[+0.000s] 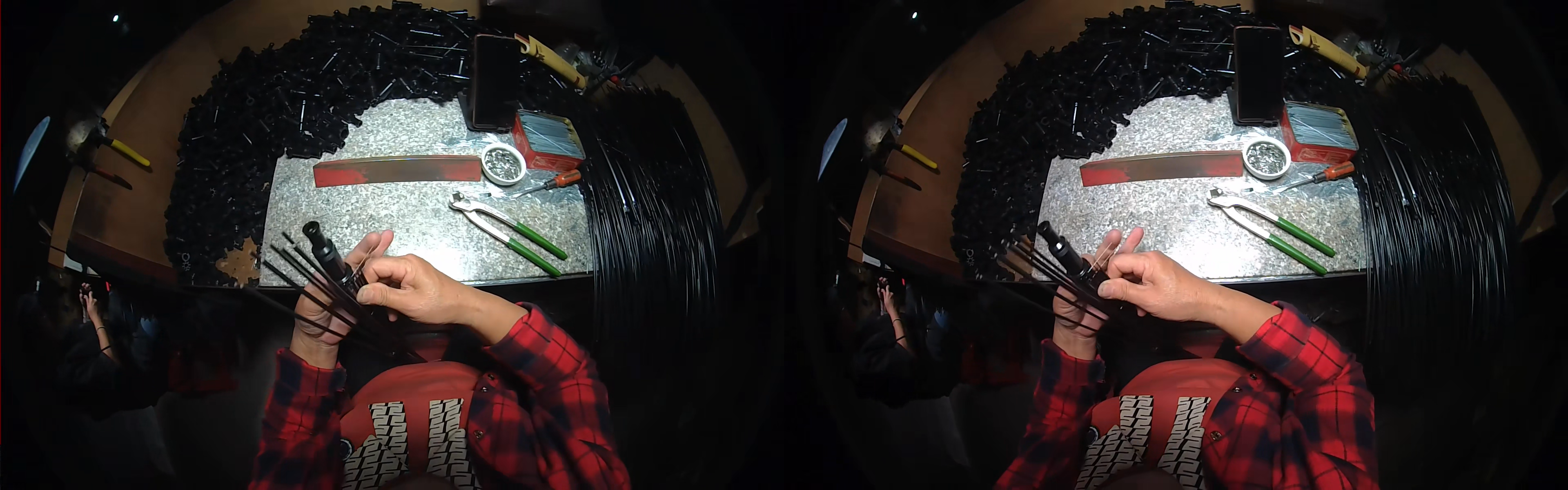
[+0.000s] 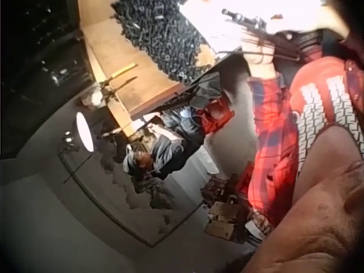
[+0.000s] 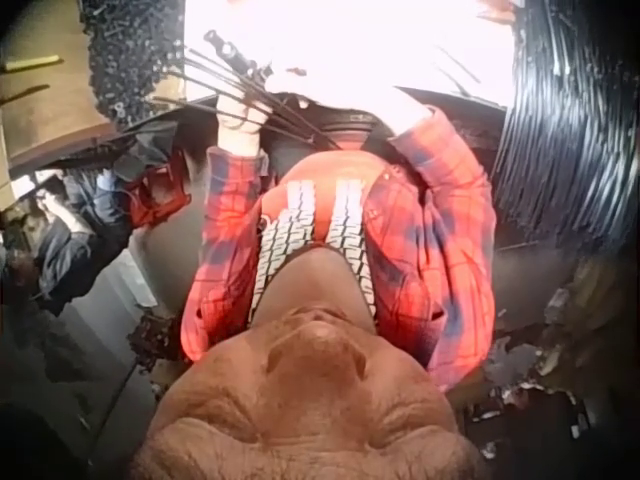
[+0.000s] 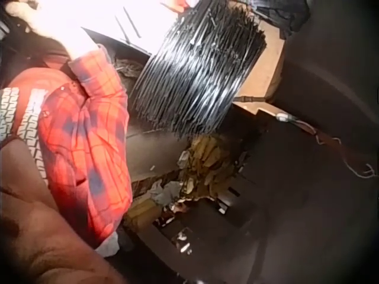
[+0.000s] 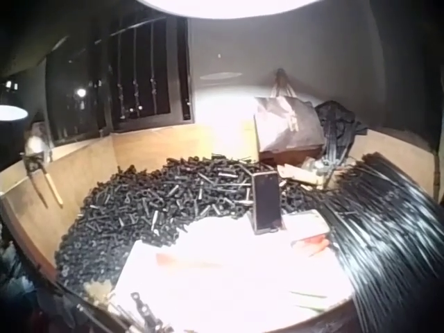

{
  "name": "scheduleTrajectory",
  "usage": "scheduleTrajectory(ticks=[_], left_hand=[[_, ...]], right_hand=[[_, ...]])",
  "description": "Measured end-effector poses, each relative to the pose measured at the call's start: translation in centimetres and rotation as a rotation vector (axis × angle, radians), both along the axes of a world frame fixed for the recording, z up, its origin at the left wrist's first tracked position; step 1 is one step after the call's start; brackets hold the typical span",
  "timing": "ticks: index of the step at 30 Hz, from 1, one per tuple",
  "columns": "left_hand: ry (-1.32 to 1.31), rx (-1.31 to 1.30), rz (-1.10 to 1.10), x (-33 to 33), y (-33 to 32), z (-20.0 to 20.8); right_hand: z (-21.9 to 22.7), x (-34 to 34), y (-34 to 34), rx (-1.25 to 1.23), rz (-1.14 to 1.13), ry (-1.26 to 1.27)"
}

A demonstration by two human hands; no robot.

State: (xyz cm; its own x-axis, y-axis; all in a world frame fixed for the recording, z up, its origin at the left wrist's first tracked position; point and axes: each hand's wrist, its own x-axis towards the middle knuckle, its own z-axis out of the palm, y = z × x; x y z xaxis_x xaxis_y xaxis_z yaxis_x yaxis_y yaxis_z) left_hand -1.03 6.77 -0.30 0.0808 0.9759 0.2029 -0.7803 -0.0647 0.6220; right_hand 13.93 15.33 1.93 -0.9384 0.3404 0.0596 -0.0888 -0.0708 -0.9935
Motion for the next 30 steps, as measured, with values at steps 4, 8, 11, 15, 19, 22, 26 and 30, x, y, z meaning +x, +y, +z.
scheduleTrajectory(ticks=[4, 8, 11, 15, 19, 22, 26, 30], left_hand=[[-0.176, -0.008, 0.134, -1.0, -0.1, 0.1], [-0.035, -0.169, 0.526, -2.0, -1.5, 0.1], [0.041, -0.079, 0.676, -2.5, -3.2, 0.9], [0.318, -0.065, 0.920, -3.2, -5.5, 2.2], [0.657, -0.208, 1.051, -4.0, -6.7, 3.3], [0.654, -0.259, 1.081, -3.6, -6.7, 4.5], [0.759, -0.162, 1.026, -3.1, -7.0, 5.1], [0.649, -0.104, 0.921, -2.6, -6.6, 4.4]], right_hand=[[0.3, -1.9, -0.5, 0.143, -0.149, -0.021], [0.9, -4.3, -1.8, 0.508, -0.411, 0.080], [1.1, -6.5, -2.6, 0.537, -0.404, 0.111], [2.2, -8.0, -3.7, 0.609, -0.326, 0.102], [1.7, -8.3, -4.3, 0.623, -0.284, 0.165], [1.6, -7.7, -4.7, 0.641, -0.274, 0.148], [2.3, -6.1, -4.9, 0.566, -0.265, 0.101], [2.8, -4.3, -4.4, 0.535, -0.239, 0.041]])
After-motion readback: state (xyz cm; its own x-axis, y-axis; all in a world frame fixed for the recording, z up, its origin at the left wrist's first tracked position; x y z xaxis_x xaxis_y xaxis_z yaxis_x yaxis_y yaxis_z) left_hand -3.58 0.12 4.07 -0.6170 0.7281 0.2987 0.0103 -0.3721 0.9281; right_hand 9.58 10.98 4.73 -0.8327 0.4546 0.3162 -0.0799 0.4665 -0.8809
